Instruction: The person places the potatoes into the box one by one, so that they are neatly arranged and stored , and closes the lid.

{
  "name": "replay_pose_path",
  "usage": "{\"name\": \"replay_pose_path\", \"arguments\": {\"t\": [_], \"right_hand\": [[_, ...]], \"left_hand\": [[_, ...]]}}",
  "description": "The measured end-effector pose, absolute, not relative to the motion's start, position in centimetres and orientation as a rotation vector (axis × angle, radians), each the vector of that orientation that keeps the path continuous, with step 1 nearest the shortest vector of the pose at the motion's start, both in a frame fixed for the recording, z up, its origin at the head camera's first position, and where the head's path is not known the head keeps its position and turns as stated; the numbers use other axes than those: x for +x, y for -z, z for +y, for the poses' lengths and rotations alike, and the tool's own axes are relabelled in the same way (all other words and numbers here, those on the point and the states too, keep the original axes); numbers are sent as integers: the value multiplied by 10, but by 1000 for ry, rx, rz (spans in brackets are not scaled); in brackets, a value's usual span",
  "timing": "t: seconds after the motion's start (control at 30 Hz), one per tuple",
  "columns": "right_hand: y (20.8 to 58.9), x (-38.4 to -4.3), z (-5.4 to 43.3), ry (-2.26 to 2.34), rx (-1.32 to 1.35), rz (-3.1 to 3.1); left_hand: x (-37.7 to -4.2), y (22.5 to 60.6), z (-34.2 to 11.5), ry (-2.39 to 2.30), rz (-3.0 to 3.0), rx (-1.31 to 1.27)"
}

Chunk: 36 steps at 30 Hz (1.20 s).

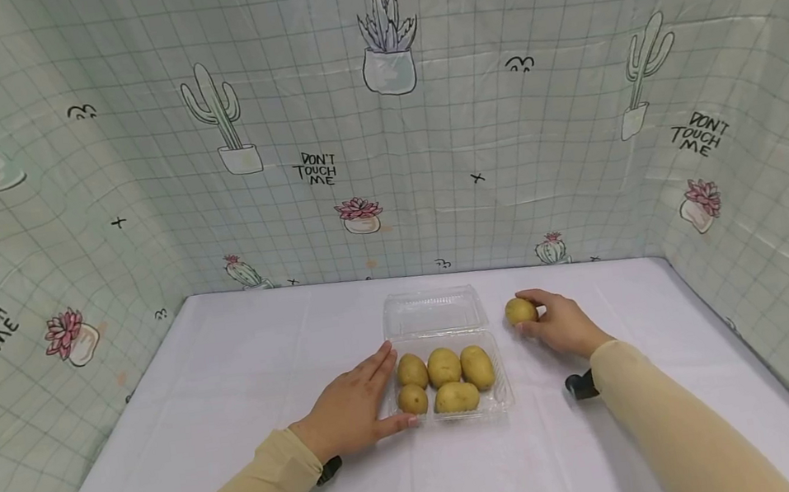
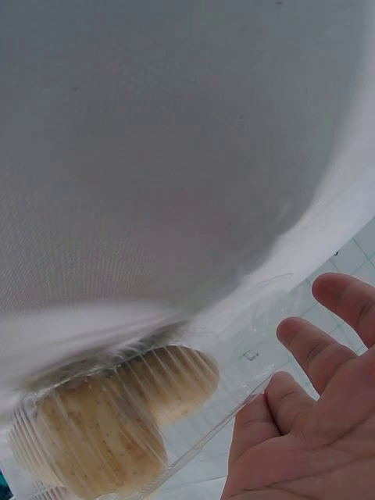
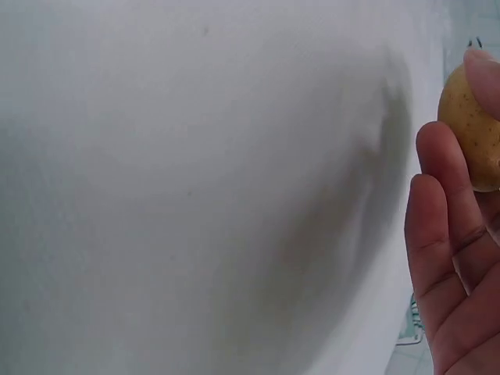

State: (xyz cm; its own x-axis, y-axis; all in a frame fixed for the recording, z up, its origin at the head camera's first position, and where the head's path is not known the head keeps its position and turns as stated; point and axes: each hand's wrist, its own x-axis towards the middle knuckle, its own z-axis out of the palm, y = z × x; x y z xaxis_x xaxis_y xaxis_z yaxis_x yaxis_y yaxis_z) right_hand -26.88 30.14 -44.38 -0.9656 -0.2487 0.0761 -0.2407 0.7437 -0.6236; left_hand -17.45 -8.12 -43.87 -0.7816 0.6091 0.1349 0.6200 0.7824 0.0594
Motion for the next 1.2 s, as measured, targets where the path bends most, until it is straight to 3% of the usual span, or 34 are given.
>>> {"name": "replay_pose_path", "arguments": {"t": [0.53, 1.2], "right_hand": [[408, -232, 272, 1040, -682, 2822], [397, -193, 250, 894, -982, 2630]], "left_hand": [[-174, 437, -82, 165, -2869, -997], [-176, 441, -82, 167, -2869, -998]]}}
